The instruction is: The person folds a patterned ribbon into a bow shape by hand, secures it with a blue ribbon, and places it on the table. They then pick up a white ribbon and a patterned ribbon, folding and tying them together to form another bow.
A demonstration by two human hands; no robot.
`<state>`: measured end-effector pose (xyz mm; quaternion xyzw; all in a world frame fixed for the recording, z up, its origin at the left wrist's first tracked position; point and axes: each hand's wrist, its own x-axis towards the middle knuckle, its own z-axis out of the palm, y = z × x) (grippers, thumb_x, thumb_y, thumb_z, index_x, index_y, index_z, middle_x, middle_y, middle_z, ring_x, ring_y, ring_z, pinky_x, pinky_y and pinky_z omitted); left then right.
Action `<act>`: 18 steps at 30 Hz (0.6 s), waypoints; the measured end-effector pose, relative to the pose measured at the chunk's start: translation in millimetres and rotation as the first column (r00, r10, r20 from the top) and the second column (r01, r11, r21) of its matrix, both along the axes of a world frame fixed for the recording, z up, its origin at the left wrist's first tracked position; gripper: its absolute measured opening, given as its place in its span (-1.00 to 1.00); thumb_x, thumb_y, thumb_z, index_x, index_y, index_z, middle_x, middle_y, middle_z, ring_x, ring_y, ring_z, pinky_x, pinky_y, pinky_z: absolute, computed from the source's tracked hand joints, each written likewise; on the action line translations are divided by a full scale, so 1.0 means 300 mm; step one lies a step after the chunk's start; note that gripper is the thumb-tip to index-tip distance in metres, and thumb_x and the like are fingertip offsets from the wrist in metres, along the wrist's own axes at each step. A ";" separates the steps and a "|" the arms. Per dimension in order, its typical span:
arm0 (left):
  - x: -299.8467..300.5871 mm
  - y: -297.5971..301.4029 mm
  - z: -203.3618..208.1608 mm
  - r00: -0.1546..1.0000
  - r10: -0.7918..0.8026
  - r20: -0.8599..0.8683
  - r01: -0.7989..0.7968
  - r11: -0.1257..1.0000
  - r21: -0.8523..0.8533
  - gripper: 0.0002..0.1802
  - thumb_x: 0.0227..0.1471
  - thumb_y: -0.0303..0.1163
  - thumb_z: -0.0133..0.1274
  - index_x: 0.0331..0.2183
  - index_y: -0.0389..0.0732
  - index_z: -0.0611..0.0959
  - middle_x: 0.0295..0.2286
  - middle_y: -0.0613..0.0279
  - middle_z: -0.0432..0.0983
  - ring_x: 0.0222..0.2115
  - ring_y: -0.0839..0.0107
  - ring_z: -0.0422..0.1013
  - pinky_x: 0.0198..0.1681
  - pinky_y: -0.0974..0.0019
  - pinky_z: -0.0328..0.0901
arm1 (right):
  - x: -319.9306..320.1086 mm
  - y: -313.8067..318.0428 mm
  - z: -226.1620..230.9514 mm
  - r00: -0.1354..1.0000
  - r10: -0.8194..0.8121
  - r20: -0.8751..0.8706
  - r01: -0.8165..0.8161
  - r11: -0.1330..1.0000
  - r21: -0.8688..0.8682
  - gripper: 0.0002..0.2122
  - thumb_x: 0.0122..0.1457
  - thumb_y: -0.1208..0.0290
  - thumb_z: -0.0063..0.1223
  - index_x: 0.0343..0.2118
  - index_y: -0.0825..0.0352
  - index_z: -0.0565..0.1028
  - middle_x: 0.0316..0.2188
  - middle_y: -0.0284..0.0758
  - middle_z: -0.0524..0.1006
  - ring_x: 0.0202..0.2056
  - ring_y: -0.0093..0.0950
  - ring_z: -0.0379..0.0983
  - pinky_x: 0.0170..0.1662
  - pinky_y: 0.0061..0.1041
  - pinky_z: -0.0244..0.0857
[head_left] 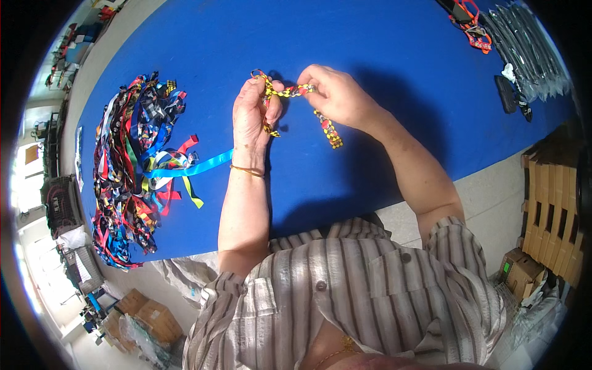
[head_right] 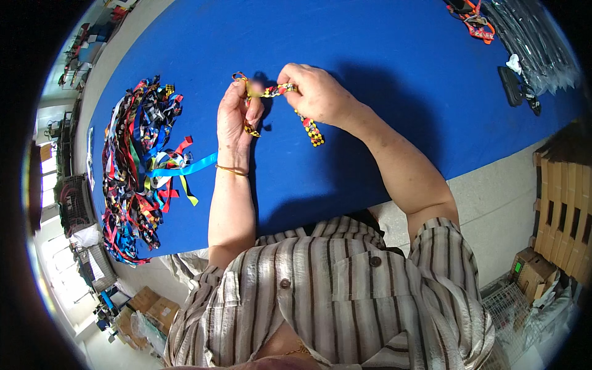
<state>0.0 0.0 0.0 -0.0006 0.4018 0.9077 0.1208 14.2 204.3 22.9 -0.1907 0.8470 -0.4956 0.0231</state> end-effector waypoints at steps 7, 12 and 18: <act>0.006 0.008 0.013 0.998 -0.067 0.012 0.067 0.998 -0.016 -0.78 0.25 -0.32 -0.06 -0.27 -0.30 0.50 -0.46 0.07 0.53 -0.83 0.57 0.11 -0.78 0.53 0.00 | -0.017 0.013 -0.027 0.989 -0.104 0.101 0.130 0.945 -0.300 -0.89 0.15 0.55 0.12 -0.29 0.43 0.46 -0.46 -0.26 0.60 -0.44 -0.52 0.55 -0.35 -0.52 0.42; 0.023 0.012 0.048 0.987 -0.157 -0.038 0.156 0.987 -0.028 -0.86 0.25 -0.39 -0.05 -0.27 -0.26 0.52 -0.56 0.09 0.49 -0.81 0.63 0.08 -0.77 0.57 -0.06 | -0.027 0.008 -0.032 0.977 -0.042 0.210 0.104 0.950 -0.294 -0.91 0.25 0.57 0.00 -0.24 0.44 0.49 -0.40 -0.36 0.56 -0.35 -0.67 0.49 -0.32 -0.64 0.38; 0.035 0.013 0.054 0.968 -0.226 -0.106 0.218 0.972 -0.083 -0.86 0.23 -0.42 -0.05 -0.22 -0.27 0.55 -0.58 0.13 0.49 -0.80 0.67 0.08 -0.74 0.59 -0.06 | -0.018 -0.003 -0.016 0.949 0.047 0.311 0.092 0.904 -0.418 -0.90 0.26 0.52 0.01 -0.23 0.42 0.51 -0.41 -0.38 0.57 -0.39 -0.68 0.47 -0.38 -0.67 0.35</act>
